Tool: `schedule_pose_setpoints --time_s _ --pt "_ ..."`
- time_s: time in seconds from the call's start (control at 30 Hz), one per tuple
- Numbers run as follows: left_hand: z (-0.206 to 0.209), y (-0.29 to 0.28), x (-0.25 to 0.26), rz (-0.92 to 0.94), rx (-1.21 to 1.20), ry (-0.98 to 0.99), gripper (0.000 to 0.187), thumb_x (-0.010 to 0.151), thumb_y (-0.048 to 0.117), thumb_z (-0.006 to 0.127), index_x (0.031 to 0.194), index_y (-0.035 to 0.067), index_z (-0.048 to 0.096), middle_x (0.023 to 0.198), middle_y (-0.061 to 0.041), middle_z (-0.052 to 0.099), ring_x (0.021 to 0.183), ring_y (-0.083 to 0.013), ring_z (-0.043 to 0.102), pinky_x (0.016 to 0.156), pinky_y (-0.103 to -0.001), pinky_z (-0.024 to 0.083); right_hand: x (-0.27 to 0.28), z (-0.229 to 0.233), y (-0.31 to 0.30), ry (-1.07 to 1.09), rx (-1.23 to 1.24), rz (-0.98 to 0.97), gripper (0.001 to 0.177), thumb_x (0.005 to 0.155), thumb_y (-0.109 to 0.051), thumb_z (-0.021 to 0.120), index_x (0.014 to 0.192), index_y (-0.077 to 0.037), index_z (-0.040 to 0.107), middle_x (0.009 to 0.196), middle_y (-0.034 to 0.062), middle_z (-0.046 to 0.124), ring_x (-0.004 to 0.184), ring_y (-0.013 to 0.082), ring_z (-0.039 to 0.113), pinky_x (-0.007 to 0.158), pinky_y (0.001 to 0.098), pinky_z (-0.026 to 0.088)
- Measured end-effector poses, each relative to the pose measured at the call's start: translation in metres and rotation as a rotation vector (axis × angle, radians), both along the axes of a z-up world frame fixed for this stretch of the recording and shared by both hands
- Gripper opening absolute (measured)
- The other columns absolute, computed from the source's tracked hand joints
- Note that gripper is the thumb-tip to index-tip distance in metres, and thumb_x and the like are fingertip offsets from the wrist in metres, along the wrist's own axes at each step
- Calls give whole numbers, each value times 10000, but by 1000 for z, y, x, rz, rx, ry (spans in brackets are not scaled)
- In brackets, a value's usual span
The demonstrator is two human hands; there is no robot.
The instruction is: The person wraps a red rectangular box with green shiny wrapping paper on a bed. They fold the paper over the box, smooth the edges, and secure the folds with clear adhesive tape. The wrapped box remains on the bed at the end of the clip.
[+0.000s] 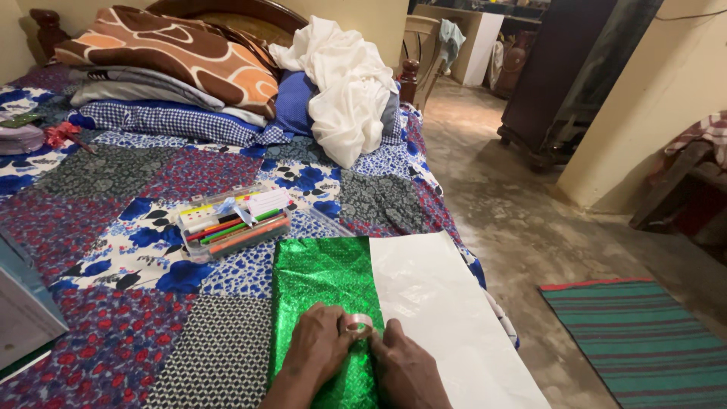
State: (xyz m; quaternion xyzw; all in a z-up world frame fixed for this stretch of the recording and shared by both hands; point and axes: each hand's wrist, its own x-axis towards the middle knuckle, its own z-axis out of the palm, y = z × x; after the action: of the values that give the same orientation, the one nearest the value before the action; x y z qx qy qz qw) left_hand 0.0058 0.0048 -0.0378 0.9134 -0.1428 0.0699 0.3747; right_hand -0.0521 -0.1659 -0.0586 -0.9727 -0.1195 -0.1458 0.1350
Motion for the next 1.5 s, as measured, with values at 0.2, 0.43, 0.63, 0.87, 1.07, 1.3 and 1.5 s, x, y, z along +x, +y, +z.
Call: schedule_pose_setpoints --time_s 0.2,0.43,0.63,0.87,1.07,1.3,1.5 --pt "23 2 -14 36 182 56 332 887 437 699 1040 142 692 1077 -136 665 1008 -346 670 839 -471 555 -9 40 6 203 77 -58 424 912 -107 589 1311 -238 648 1036 154 567 854 380 683 728 503 552" --pt "43 13 -32 75 180 -34 440 863 312 694 1257 139 607 1192 -134 622 1006 -356 687 809 -470 578 -10 56 0 201 141 -40 437 816 -46 650 1239 -160 661 1100 139 592 912 381 680 796 497 543" --pt "79 11 -51 35 215 -42 457 828 299 752 1234 128 630 1208 -122 612 1058 -334 667 851 -459 572 -18 86 -7 144 166 36 320 799 -72 694 1116 -93 732 1093 136 623 1009 365 662 864 490 524" --pt "121 -2 -82 -67 435 -3 352 818 325 797 1130 196 701 1173 -67 651 1168 -280 627 982 -482 504 -39 123 -20 280 10 9 325 770 -171 774 1090 -116 771 1140 183 645 1051 380 657 919 467 529" --pt "157 9 -115 -238 595 66 425 799 365 832 1195 242 737 1225 -69 717 1188 -260 665 1039 -434 521 -44 133 -33 167 -94 124 308 724 -159 763 1026 -110 797 1070 191 724 1058 364 689 936 443 549" --pt "200 18 -156 -210 680 154 466 817 380 829 1254 284 698 1269 -48 700 1206 -269 667 1038 -424 536 -57 151 -43 160 -89 128 296 719 -206 817 996 -107 780 1055 152 744 1042 338 705 906 430 561" --pt "198 20 -172 -273 674 87 479 785 368 853 1212 201 714 1207 -92 735 1164 -281 693 996 -412 560 -77 165 -57 193 -139 94 382 719 -232 855 1068 -109 763 982 144 760 999 325 722 866 416 574"
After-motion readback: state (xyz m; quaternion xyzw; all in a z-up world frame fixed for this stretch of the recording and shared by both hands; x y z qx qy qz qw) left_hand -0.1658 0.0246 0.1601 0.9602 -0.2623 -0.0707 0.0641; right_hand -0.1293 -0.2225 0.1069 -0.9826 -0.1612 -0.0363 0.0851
